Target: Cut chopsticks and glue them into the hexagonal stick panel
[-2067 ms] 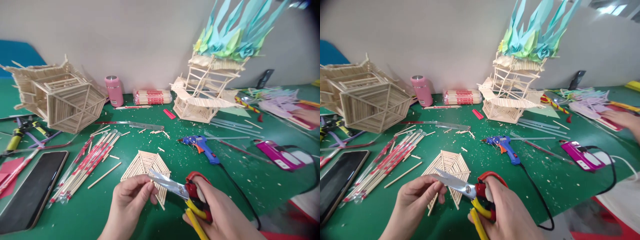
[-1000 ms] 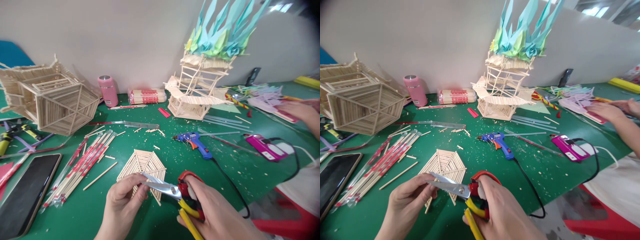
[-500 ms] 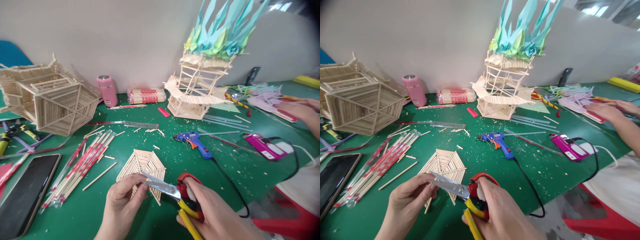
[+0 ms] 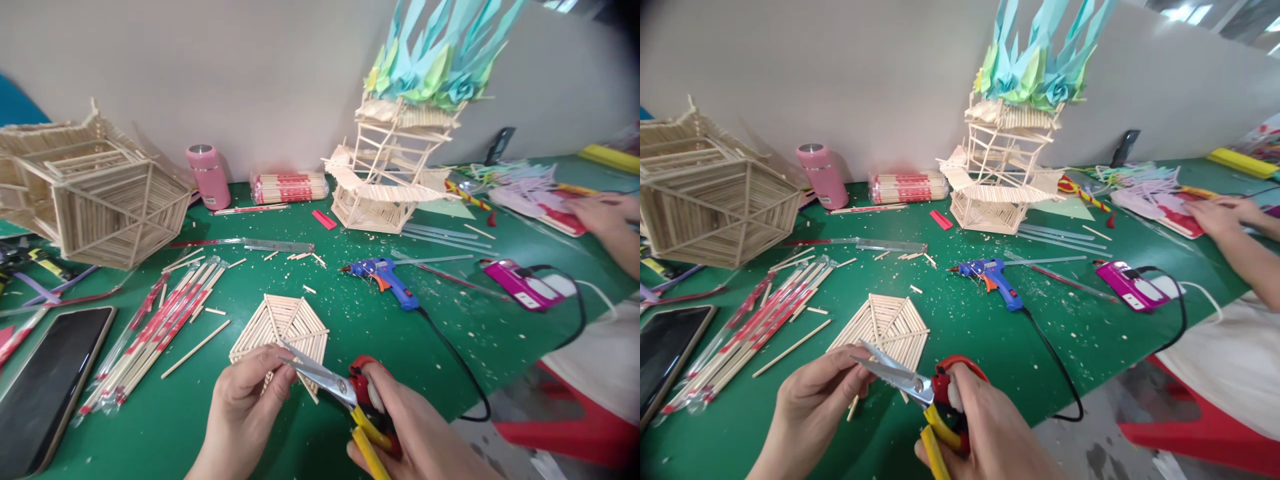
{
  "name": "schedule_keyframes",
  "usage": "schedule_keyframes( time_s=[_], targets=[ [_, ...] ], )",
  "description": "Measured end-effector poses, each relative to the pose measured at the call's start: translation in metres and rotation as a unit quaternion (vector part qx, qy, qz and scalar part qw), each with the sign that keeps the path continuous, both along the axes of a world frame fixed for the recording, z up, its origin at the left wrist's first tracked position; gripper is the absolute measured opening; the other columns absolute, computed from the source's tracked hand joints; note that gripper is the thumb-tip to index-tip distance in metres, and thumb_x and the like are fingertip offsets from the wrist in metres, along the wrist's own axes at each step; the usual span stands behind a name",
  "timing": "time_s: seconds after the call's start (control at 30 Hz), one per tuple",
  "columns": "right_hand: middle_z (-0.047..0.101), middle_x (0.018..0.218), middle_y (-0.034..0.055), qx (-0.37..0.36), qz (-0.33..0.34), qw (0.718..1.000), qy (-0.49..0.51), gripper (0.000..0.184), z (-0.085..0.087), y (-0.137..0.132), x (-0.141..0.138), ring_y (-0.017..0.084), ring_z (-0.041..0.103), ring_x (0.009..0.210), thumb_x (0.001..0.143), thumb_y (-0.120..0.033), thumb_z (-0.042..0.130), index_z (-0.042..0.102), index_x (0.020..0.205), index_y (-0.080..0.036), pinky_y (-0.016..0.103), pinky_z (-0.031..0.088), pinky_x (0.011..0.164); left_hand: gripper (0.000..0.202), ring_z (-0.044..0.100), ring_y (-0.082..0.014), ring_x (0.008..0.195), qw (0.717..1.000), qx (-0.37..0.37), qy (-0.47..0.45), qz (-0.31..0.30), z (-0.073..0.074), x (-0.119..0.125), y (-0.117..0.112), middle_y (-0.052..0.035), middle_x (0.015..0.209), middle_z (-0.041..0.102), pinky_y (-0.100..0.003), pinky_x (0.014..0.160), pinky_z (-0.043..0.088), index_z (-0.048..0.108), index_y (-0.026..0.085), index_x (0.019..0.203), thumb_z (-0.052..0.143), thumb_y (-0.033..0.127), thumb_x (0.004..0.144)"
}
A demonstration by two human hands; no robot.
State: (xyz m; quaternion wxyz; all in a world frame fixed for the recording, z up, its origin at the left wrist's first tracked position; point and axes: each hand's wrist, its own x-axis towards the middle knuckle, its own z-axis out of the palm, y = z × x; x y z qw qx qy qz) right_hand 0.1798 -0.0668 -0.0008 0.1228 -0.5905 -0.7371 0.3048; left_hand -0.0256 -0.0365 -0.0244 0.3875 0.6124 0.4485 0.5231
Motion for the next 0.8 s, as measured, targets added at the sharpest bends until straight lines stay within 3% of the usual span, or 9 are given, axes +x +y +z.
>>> schedule_keyframes(
  time_s=[0.3, 0.53, 0.8],
  targets=[
    [0.062, 0.067, 0.0026, -0.014, -0.004, 1.0, 0.011, 0.02, 0.001, -0.007, -0.004, 0.019, 0.063, 0.062, 0.068, -0.024, 0.055, 0.041, 0.082, -0.023, 0.027, 0.048, 0.053, 0.014, 0.056, -0.0074, 0.044, 0.998, 0.048, 0.04, -0.012, 0.006, 0.001, 0.002, -0.0005, 0.068, 0.069, -0.017, 0.047, 0.05, 0.068, 0.019, 0.077, 0.06, 0.008, 0.074],
    [0.062, 0.065, 0.0003, -0.029, -0.016, 0.999, -0.01, 0.025, 0.0, -0.013, -0.005, 0.015, 0.06, 0.054, 0.061, -0.011, 0.048, 0.045, 0.084, -0.022, 0.022, 0.044, 0.047, 0.016, 0.068, -0.0161, 0.066, 0.99, 0.112, 0.087, -0.018, 0.012, 0.002, 0.003, -0.0017, 0.066, 0.071, -0.026, 0.069, 0.056, 0.068, 0.019, 0.077, 0.057, 0.008, 0.076],
    [0.061, 0.061, -0.0009, -0.019, -0.01, 1.0, -0.01, 0.027, 0.0, -0.017, -0.003, 0.015, 0.059, 0.051, 0.061, -0.01, 0.048, 0.047, 0.084, -0.023, 0.022, 0.041, 0.046, 0.017, 0.068, -0.014, 0.062, 0.983, 0.137, 0.118, -0.03, 0.012, 0.002, 0.001, 0.0008, 0.065, 0.07, -0.028, 0.077, 0.055, 0.066, 0.02, 0.077, 0.056, 0.007, 0.076]
  ],
)
